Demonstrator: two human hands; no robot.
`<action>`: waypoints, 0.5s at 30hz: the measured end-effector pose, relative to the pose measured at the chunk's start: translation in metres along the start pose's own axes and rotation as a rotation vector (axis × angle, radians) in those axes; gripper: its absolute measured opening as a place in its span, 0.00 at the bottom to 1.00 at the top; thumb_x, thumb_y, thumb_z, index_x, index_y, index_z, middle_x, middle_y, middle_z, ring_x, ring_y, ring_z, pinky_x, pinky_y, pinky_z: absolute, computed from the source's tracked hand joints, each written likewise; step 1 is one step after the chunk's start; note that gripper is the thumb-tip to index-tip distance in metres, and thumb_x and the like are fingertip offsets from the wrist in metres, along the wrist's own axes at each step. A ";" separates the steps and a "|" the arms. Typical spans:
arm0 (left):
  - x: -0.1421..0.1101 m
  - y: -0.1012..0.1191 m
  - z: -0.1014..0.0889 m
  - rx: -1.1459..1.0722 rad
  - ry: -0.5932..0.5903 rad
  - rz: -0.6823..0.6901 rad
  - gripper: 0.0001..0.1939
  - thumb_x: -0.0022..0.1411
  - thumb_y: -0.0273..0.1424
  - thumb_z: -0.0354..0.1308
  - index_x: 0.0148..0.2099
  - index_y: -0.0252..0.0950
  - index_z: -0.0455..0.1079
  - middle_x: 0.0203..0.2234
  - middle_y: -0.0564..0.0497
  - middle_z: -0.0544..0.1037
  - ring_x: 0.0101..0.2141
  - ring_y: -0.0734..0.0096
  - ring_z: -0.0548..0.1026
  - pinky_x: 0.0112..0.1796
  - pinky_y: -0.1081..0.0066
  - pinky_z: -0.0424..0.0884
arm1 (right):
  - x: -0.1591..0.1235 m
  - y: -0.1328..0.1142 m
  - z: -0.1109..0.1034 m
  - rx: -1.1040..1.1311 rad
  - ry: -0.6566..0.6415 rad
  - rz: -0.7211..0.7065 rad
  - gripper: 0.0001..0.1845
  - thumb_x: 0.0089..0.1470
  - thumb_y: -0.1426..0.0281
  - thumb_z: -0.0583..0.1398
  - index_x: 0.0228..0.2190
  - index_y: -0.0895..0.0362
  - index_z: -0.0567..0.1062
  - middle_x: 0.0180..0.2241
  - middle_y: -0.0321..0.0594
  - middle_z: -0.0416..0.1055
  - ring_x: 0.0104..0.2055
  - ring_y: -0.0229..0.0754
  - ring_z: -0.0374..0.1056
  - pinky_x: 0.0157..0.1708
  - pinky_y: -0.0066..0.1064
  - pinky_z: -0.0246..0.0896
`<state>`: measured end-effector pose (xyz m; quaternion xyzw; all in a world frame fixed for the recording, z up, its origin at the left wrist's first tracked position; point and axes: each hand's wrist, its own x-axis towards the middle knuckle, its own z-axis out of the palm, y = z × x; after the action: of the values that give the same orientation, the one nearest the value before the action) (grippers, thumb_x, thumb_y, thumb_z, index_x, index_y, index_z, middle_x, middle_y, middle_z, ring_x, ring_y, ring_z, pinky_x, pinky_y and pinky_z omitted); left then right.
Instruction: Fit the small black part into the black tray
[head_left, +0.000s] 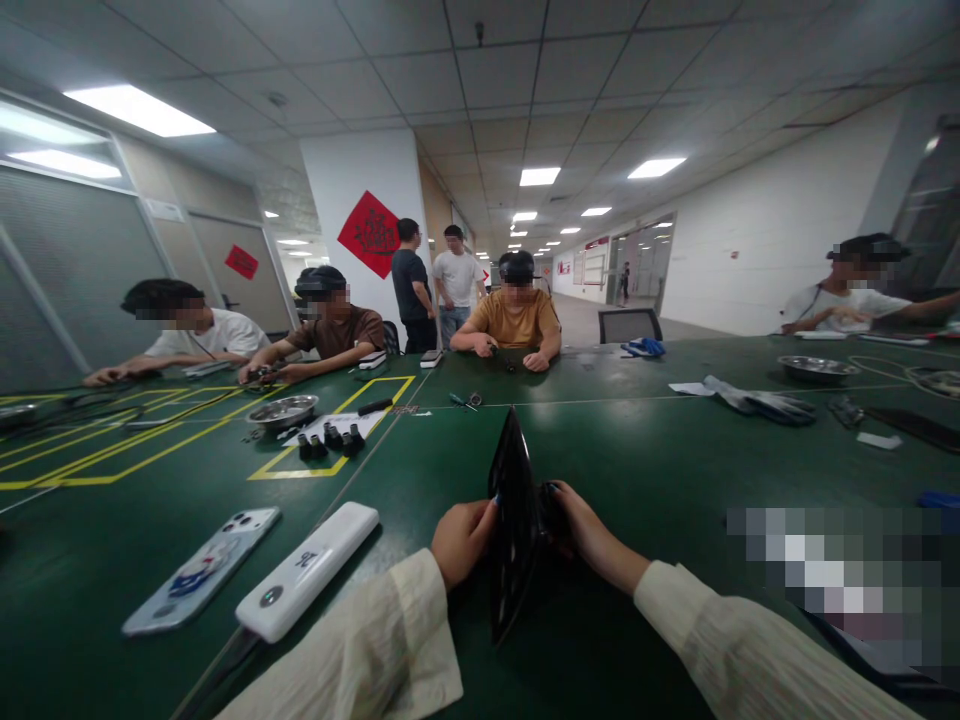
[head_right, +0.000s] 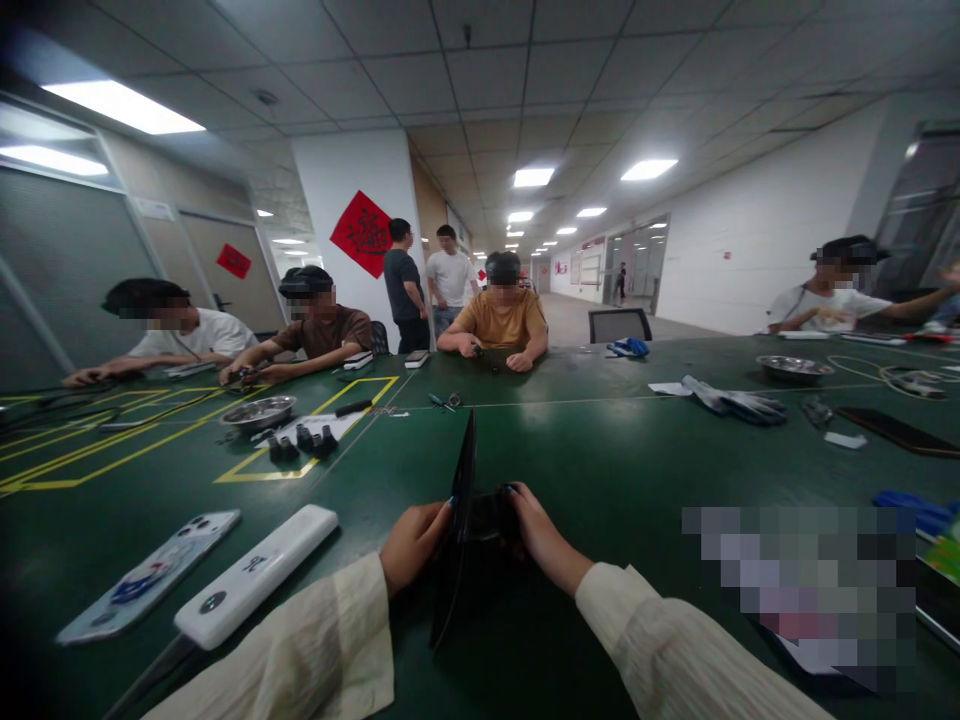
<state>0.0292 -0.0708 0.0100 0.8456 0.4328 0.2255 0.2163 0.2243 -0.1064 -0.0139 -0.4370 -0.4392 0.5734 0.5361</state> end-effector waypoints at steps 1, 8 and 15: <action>0.000 0.000 0.000 0.003 0.014 -0.001 0.26 0.65 0.44 0.33 0.29 0.34 0.66 0.20 0.51 0.69 0.23 0.72 0.67 0.26 0.75 0.57 | 0.001 0.001 0.000 0.005 -0.001 0.000 0.20 0.51 0.57 0.50 0.42 0.55 0.60 0.21 0.33 0.65 0.17 0.35 0.61 0.09 0.21 0.46; -0.001 0.001 -0.002 0.048 0.042 0.067 0.19 0.65 0.40 0.36 0.31 0.36 0.62 0.23 0.51 0.70 0.27 0.69 0.70 0.28 0.73 0.58 | 0.003 0.005 -0.002 0.000 -0.007 -0.013 0.20 0.52 0.57 0.50 0.44 0.56 0.60 0.20 0.32 0.64 0.16 0.35 0.60 0.09 0.21 0.45; 0.001 -0.002 0.000 0.020 0.025 0.032 0.22 0.65 0.41 0.33 0.31 0.36 0.62 0.23 0.51 0.70 0.27 0.69 0.70 0.29 0.73 0.59 | 0.001 0.002 0.000 -0.010 0.034 0.003 0.20 0.51 0.58 0.51 0.44 0.55 0.61 0.20 0.32 0.64 0.16 0.35 0.61 0.09 0.21 0.46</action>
<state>0.0283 -0.0689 0.0092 0.8517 0.4239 0.2351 0.1989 0.2235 -0.1052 -0.0156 -0.4500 -0.4323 0.5644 0.5406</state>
